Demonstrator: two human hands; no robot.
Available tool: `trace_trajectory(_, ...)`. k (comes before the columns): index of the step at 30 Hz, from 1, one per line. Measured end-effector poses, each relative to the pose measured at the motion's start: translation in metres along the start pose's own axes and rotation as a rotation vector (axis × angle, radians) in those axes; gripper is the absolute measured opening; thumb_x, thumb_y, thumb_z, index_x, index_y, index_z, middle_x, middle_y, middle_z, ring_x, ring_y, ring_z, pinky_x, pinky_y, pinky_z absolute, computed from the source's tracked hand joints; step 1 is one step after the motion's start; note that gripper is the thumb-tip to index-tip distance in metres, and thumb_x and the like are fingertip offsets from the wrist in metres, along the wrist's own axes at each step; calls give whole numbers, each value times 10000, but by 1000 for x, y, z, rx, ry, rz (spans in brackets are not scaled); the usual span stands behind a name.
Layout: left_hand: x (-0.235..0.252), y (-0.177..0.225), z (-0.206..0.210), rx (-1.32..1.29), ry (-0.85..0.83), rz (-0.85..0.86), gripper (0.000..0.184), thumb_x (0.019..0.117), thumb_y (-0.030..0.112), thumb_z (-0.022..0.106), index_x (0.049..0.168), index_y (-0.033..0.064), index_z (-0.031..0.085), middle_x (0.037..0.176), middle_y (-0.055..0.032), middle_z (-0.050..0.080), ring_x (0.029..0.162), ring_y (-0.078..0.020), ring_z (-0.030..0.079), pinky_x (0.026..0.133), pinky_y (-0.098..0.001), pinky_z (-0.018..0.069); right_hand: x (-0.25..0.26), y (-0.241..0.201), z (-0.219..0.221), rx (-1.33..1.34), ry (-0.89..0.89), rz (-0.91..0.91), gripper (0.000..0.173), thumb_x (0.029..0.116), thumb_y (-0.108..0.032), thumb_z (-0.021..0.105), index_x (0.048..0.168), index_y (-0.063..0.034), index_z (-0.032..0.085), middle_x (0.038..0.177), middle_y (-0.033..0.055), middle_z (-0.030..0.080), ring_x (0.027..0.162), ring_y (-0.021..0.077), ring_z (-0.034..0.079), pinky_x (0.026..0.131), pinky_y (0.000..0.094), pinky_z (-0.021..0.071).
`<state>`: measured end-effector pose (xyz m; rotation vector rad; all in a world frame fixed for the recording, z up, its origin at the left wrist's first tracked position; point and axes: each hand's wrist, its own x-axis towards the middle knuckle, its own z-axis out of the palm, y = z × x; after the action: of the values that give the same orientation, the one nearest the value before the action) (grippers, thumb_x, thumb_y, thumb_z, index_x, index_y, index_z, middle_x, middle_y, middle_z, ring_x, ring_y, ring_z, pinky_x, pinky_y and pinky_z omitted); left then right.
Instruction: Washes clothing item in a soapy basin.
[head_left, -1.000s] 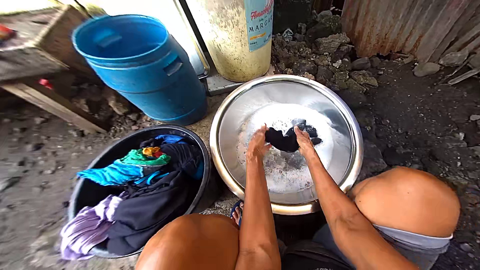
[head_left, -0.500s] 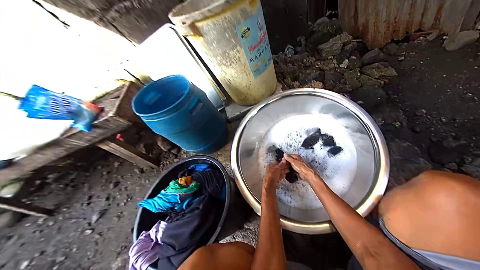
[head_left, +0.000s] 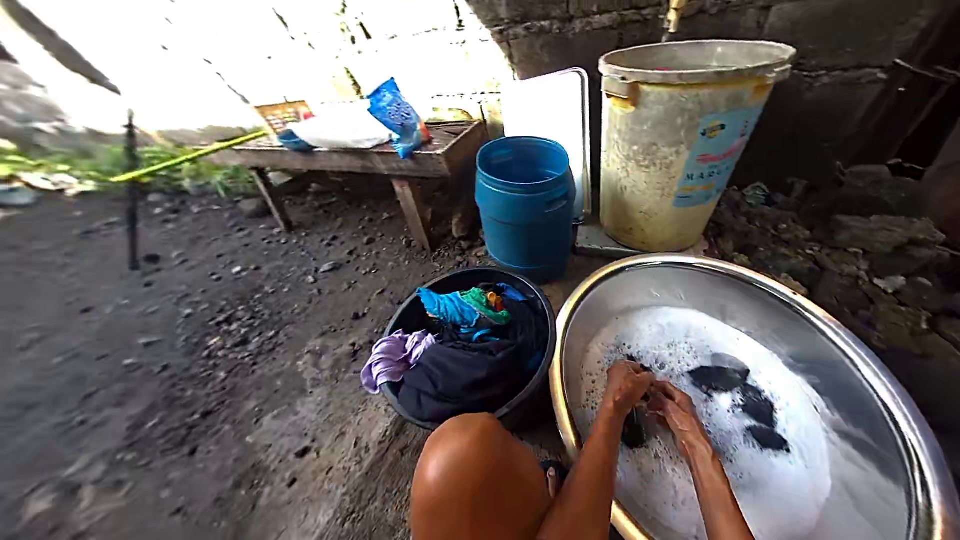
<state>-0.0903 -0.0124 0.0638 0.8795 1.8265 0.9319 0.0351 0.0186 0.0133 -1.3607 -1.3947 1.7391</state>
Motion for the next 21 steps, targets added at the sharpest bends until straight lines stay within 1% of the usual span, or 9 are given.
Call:
trace_trajectory(3,-4,5,-4,-85,10,16,334,1012,264,615,982,-64,677,986,-210,658,920,-293,625,868,-501,499,-1,3,-1,45,-17,48,252,1075,-136,521,1230,50,591,1025,167,633,818,201,623,707,373,543)
trace_trajectory(5,-5,6,-3,-279,-53,20,358,1058,273,540,1062,-64,660,991,-184,650,877,-240,619,822,-446,520,1,2,1,83,6,58,299,1108,-158,416,1283,47,545,1020,176,662,792,208,664,675,374,567)
trace_trajectory(7,-7,5,-3,-403,-168,38,405,1083,295,491,1180,-72,631,1071,-200,652,931,-247,634,864,-452,541,-1,-5,7,120,73,62,354,1132,-200,325,1302,58,497,913,158,670,686,184,666,609,352,574)
trace_trajectory(9,-10,10,-5,-259,-262,53,451,1074,334,521,1242,-73,620,1154,-240,648,986,-288,639,888,-476,534,-4,-14,7,200,154,75,377,1130,-227,294,1288,56,487,871,138,634,658,172,641,600,356,570)
trace_trajectory(11,-10,14,-12,-24,-318,42,460,1031,329,624,1262,-69,603,1198,-269,626,1017,-334,625,877,-516,513,-6,-24,-2,367,219,124,326,1120,-228,305,1301,0,452,920,92,576,702,135,613,641,321,549)
trace_trajectory(13,-4,4,-9,63,-286,4,452,958,248,735,1262,-61,605,1208,-274,622,1023,-348,620,853,-531,509,-8,-30,-13,596,232,130,263,1117,-241,311,1245,-61,454,936,54,584,748,114,637,688,292,564)
trace_trajectory(16,-1,-16,1,-10,-76,-46,364,942,134,699,1216,-98,642,1232,-312,629,1134,-406,617,971,-571,487,-12,-41,-9,774,142,56,193,1093,-242,346,1153,-104,466,943,31,600,827,121,652,759,333,581)
trace_trajectory(19,-1,-29,6,-43,113,-192,398,964,192,637,1247,-88,628,1303,-315,608,1242,-437,586,1032,-601,472,-8,-36,6,435,-30,-77,180,1070,-205,425,1200,-99,491,922,-29,605,811,56,636,757,306,579)
trace_trajectory(21,-5,-24,7,-32,140,-290,441,977,236,636,1290,-73,599,1333,-301,596,1262,-430,579,1026,-601,481,-6,-26,15,120,-91,-124,317,1026,-164,541,1313,-45,481,976,59,631,808,105,637,750,344,575)
